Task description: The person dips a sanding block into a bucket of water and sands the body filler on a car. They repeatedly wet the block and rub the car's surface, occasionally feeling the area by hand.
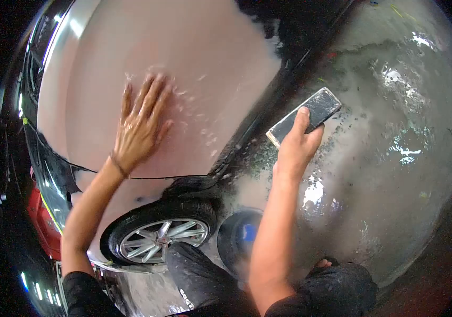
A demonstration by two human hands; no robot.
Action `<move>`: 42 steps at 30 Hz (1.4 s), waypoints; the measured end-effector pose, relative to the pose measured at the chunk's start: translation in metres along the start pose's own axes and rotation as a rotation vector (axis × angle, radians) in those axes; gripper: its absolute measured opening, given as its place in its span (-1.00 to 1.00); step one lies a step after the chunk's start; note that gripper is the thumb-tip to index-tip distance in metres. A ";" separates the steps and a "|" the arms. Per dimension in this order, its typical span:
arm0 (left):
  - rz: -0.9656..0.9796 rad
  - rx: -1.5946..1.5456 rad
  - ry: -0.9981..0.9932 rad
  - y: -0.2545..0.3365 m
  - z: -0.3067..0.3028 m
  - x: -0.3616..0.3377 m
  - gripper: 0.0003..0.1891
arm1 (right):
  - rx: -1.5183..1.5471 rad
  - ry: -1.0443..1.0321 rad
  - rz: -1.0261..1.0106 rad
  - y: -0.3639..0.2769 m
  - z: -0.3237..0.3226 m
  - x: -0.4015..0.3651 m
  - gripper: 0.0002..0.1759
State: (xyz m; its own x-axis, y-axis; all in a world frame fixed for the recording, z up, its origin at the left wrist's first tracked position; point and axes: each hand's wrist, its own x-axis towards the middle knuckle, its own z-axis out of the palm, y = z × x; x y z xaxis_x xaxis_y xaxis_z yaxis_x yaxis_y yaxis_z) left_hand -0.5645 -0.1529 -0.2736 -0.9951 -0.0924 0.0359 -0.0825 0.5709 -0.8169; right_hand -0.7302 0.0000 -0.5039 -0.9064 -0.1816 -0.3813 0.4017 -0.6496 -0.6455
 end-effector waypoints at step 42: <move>0.318 0.219 -0.421 0.103 0.114 -0.132 0.16 | -0.098 0.000 -0.185 -0.007 0.005 -0.070 -0.43</move>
State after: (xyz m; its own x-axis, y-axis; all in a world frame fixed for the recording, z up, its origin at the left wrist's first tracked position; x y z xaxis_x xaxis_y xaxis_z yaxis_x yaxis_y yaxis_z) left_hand -0.4351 -0.1751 -0.4283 -0.8578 -0.2864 -0.4268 0.2753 0.4451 -0.8521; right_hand -0.6701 0.0134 -0.4691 -0.9658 -0.0662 -0.2507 0.2396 -0.5972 -0.7655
